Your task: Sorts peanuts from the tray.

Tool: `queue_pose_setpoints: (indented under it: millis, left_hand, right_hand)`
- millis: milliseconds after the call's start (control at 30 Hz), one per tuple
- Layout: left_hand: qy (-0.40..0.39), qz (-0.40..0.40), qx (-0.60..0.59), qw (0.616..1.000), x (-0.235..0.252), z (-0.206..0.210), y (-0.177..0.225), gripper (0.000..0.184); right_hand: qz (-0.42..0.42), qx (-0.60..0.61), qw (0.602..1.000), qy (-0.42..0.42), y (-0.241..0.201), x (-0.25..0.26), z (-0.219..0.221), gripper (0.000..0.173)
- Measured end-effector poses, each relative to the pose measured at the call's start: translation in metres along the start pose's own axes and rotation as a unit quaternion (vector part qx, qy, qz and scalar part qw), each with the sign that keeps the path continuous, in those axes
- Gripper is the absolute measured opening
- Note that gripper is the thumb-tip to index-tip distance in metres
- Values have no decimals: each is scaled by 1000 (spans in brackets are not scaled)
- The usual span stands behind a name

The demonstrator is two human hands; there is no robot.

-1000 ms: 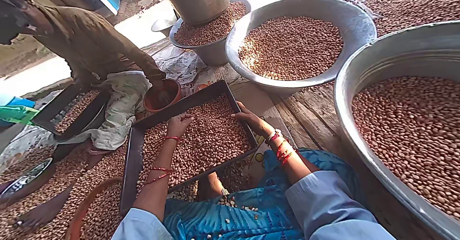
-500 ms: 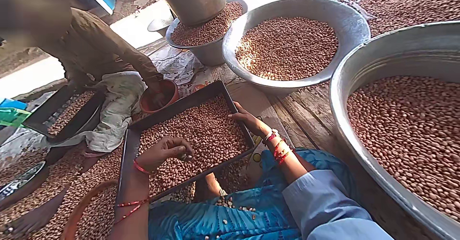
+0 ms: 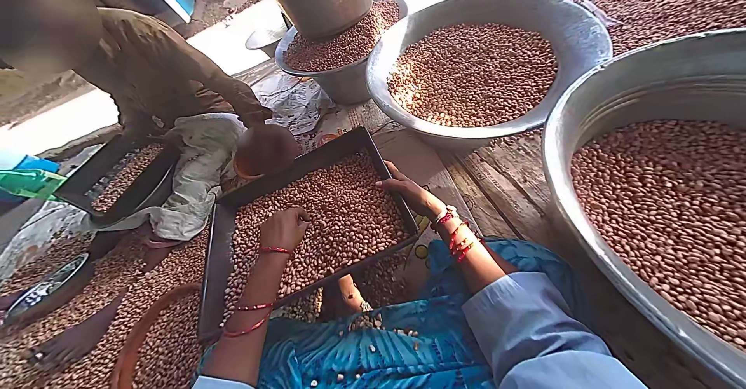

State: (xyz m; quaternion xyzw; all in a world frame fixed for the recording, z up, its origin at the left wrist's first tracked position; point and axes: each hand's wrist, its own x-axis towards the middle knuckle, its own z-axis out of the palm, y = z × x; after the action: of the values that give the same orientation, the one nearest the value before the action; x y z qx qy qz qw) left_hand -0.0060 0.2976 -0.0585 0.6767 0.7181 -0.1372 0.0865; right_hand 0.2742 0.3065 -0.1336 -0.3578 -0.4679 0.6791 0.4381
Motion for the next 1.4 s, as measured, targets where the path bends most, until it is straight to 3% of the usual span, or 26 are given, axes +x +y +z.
queue_pose_setpoints:
  millis: [167,233,267,333,367,400,533,633,733,833,1000,1233,1400]
  left_hand:
    - [-31,-10,13,999,-2,0,1,29]
    - [-59,37,-56,996,-1,-5,-11,25]
    - [-82,102,-135,982,-4,-10,-22,20]
    - [-175,269,-346,881,-7,-14,-45,13]
    - [-218,315,-409,828,-6,-18,-52,20]
    - [-211,327,-427,816,-5,-24,-56,28]
    - [16,170,-227,959,37,-40,-54,36]
    - [2,71,-62,995,56,-27,-28,53]
    - [-79,99,-20,992,22,-23,25,64]
    - [-135,185,-107,968,-3,-40,45,53]
    - [99,90,-136,982,31,-52,56,22]
    - [103,65,-99,988,72,-24,65,25]
    - [135,74,-268,951,76,-22,47,20]
  right_hand:
    - [5,-8,1000,-2,-1,-2,0,68]
    - [-3,-5,1000,-3,1,0,0,67]
    - [-6,-3,1000,-5,1,1,-1,67]
    - [-10,-6,1000,-3,1,1,-3,67]
    - [-9,-7,1000,-4,2,1,-3,67]
    - [-7,-7,1000,-5,2,1,-3,67]
    - [-1,-14,1000,0,2,2,-2,67]
    - [-2,-10,1000,-4,1,1,0,67]
    - [-4,-6,1000,-10,-1,-1,-2,68]
    - [-3,-10,1000,-5,-2,0,-1,67]
    - [0,-9,1000,-2,0,1,-1,67]
    - [-8,2,1000,-15,0,0,-3,68]
    - [-6,-6,1000,-11,-1,1,-3,69]
